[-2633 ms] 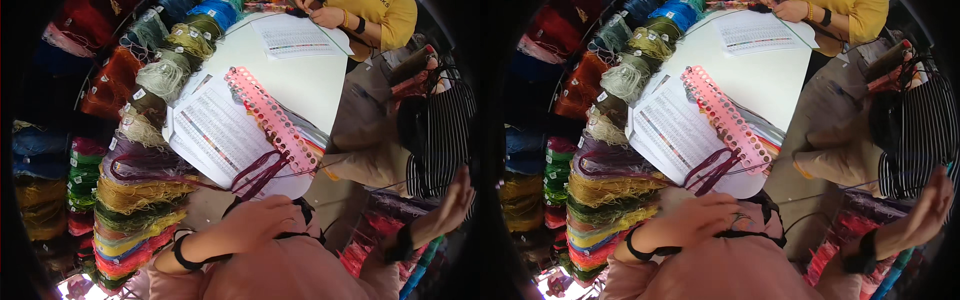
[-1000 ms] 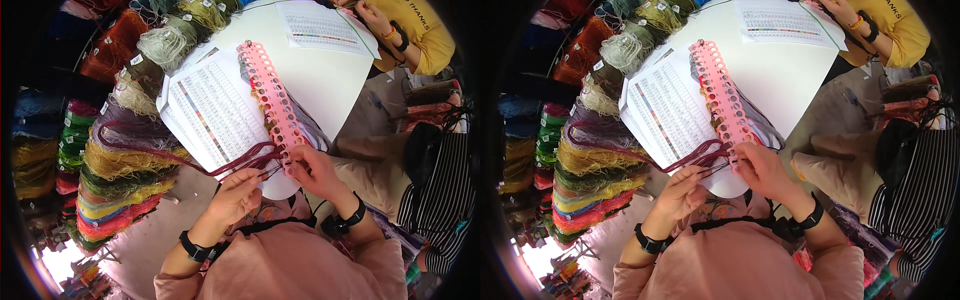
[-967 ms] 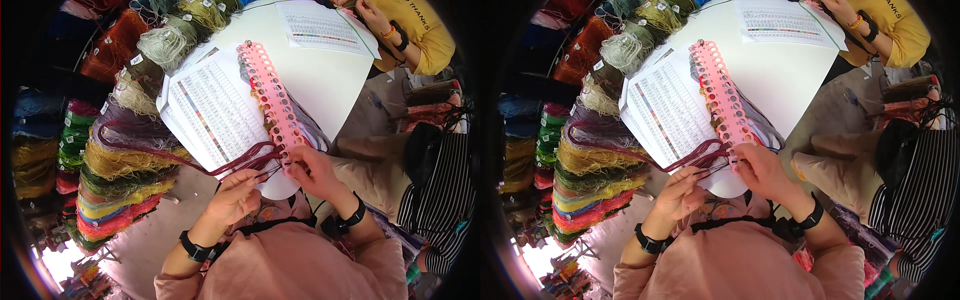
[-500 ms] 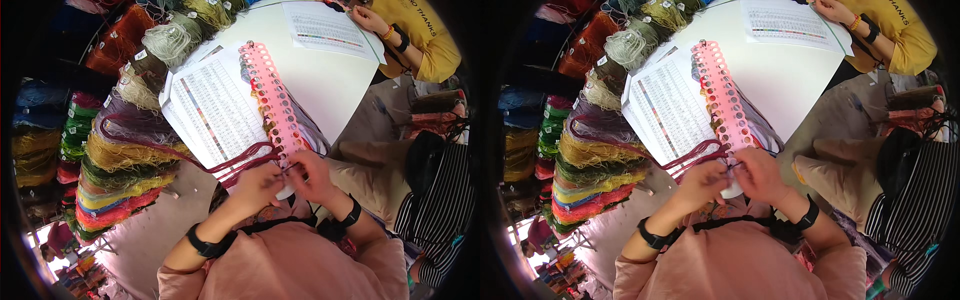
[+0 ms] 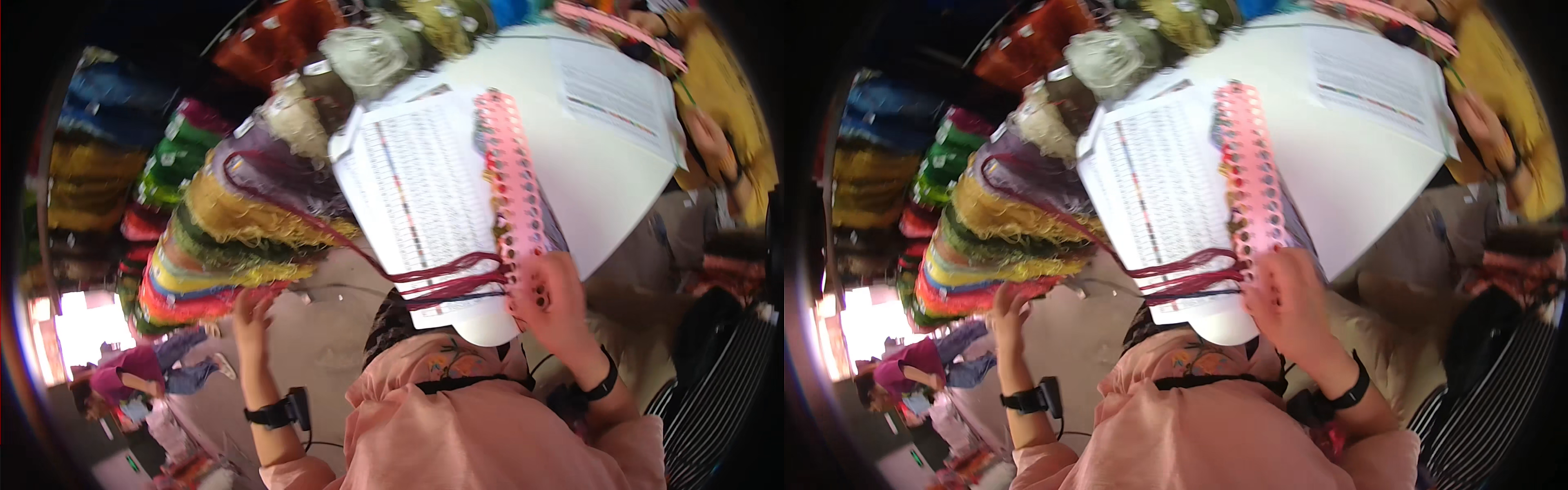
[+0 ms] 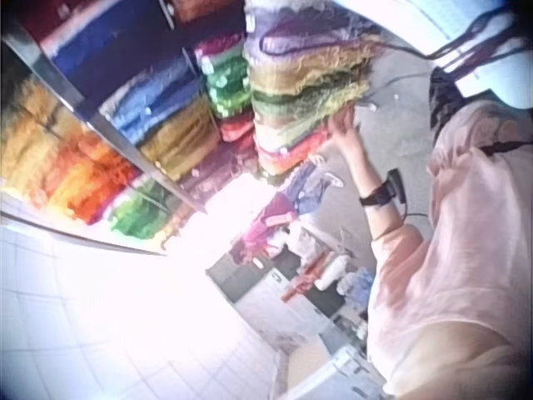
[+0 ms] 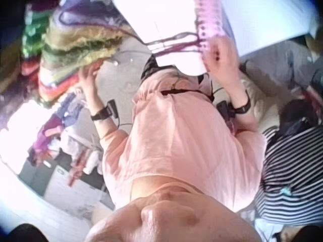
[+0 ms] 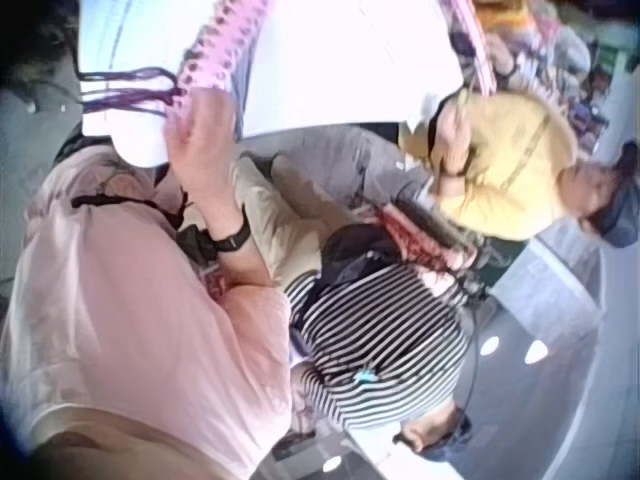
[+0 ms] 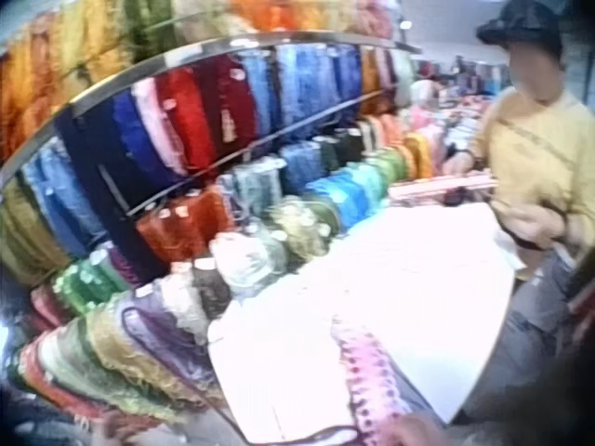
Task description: The person references a printed chart, selects thread from a rack, and loops it through holes in a pink thread organizer. This process is repeated for different colors of thread, which are then secured to the organizer.
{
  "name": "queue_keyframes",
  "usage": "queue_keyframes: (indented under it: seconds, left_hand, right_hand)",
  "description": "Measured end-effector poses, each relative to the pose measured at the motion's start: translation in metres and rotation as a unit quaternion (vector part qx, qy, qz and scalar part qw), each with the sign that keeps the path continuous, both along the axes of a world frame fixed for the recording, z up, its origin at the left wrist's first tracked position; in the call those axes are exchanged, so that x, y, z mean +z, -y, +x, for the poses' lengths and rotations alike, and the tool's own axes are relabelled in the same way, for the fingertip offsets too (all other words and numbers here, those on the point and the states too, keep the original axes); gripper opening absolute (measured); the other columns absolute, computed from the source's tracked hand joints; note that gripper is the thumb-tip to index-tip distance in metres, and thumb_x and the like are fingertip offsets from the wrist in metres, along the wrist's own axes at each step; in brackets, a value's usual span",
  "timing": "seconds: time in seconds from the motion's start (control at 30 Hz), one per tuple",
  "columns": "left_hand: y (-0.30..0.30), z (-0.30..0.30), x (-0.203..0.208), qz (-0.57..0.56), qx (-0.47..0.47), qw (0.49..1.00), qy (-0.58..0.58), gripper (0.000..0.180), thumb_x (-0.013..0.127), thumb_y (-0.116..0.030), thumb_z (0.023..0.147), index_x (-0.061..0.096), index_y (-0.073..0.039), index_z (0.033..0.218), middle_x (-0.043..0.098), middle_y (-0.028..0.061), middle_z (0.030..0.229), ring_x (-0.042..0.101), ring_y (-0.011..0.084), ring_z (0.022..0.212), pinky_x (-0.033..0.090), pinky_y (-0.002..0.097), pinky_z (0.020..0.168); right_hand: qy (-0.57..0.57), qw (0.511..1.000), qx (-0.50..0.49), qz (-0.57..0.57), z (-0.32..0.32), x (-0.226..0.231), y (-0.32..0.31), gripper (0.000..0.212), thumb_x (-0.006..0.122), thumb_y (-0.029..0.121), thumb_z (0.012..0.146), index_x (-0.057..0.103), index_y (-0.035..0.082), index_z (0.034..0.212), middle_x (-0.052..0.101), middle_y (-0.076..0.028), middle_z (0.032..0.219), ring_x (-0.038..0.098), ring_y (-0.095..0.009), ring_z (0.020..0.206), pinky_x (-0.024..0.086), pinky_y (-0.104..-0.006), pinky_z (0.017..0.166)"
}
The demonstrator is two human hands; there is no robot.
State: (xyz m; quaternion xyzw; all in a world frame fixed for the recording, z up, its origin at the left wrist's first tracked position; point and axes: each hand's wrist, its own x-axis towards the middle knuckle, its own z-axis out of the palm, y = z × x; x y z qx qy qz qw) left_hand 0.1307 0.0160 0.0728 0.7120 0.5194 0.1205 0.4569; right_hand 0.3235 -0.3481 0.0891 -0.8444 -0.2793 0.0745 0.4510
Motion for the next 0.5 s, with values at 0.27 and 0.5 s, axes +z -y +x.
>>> queue_keyframes:
  seconds: [0.27,0.5]
  left_hand:
    - [0.093,0.157,-0.007,-0.257,-0.103,0.950,0.145,0.032,0.056,-0.016,0.078,0.049,0.005,0.101,0.056,0.0120,0.094,0.053,0.0152,0.087,0.042,0.0259,0.072]
    - [0.088,0.151,-0.016,-0.283,-0.247,0.923,0.088,0.015,0.055,-0.009,0.078,0.056,0.004,0.086,0.059,0.0052,0.073,0.049,0.0065,0.052,0.039,0.0173,0.047]
  right_hand:
    - [0.109,0.961,-0.020,-0.254,0.015,0.012,-0.015,0.068,0.071,0.016,0.055,0.037,0.005,0.112,0.042,-0.015,0.103,0.039,-0.029,0.097,0.029,-0.0402,0.077]
    - [-0.102,0.986,-0.106,-0.082,-0.003,0.000,-0.024,0.067,0.065,0.002,0.059,0.032,0.004,0.117,0.046,-0.012,0.096,0.048,-0.019,0.076,0.036,-0.0306,0.064]
